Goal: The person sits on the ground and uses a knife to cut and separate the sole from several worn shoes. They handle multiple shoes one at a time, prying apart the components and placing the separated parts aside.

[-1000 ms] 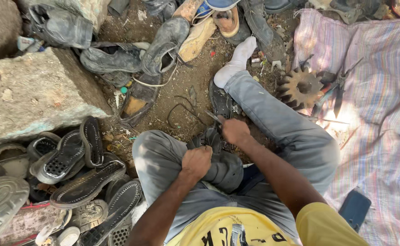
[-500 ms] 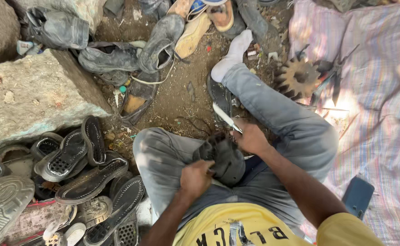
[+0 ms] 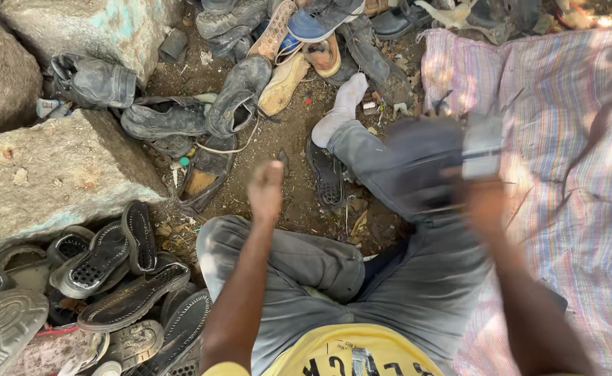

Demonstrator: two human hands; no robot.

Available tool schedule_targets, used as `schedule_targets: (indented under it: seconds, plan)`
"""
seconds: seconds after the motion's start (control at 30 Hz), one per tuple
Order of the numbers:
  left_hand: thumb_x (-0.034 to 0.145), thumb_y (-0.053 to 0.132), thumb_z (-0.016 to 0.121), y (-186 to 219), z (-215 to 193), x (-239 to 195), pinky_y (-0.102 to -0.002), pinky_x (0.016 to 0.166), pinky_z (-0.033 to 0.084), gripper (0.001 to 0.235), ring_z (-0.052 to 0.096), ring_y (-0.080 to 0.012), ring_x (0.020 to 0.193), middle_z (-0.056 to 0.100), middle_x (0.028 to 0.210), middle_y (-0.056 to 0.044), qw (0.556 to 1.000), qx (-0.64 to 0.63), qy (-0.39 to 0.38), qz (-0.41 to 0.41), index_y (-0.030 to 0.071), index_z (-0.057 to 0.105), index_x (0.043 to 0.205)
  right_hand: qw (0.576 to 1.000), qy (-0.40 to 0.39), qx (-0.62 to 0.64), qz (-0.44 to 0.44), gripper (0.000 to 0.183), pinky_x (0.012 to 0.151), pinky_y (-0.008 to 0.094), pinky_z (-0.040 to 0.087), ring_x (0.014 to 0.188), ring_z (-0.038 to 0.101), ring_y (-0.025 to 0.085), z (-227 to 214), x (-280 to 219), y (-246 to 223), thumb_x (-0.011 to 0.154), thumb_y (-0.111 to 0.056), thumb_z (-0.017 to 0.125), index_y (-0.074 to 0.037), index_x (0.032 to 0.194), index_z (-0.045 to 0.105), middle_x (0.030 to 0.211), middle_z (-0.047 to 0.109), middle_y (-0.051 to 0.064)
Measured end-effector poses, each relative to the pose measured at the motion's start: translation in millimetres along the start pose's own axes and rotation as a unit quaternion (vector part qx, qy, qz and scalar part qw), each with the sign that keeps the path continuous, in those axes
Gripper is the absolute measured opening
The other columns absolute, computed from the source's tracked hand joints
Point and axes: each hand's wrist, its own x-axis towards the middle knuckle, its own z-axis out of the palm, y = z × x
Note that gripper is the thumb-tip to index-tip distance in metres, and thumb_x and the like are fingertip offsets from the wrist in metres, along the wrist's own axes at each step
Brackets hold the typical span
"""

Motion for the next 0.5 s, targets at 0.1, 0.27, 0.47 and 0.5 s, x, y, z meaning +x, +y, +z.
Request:
schedule_targets:
  seconds: [0.1,0.27,0.47,0.5]
  plan:
    - [0.093,0.061,0.066,-57,88,-5,-0.048,0.094,0.053,0.058,0.07,-0.0354,0.105,0.076,0.11,-0.016,0.968,0.19,-0.093,-0.138,0.006,0.073,0.111,0.931,-0.103,0.193,0.292,0.027,0.057,0.031,0.048,0.064,0.061,0.014,25,3,73,0.101,-0.019,0.058,-0.02,0.126,0.067,0.08,0.067,0.004]
    - [0.094,0.058,0.065,-85,169,-17,-0.051,0.096,0.053,0.075,0.066,-0.0456,0.113,0.067,0.12,-0.031,0.953,0.199,-0.12,-0.193,-0.008,0.059,0.127,0.869,-0.043,0.325,0.371,0.02,0.052,0.029,0.044,0.06,0.054,0.011,2,6,50,0.103,-0.015,0.062,-0.015,0.123,0.061,0.08,0.061,0.002]
    - [0.1,0.046,0.062,-50,113,-15,-0.051,0.081,0.053,0.056,0.068,-0.0418,0.093,0.072,0.109,-0.03,0.953,0.176,-0.145,-0.2,-0.006,0.068,0.118,0.676,0.067,0.605,0.415,0.018,0.046,0.026,0.039,0.056,0.047,0.007,-76,-22,-2,0.105,-0.011,0.066,-0.008,0.118,0.054,0.079,0.054,-0.001]
    - [0.099,0.043,0.062,-37,92,-22,-0.05,0.072,0.054,0.055,0.071,-0.0387,0.081,0.074,0.104,-0.029,0.946,0.142,-0.156,-0.248,-0.007,0.066,0.121,0.648,0.066,0.642,0.404,0.019,0.046,0.026,0.038,0.055,0.045,0.007,-82,-10,-21,0.105,-0.01,0.067,-0.007,0.118,0.053,0.079,0.052,-0.001]
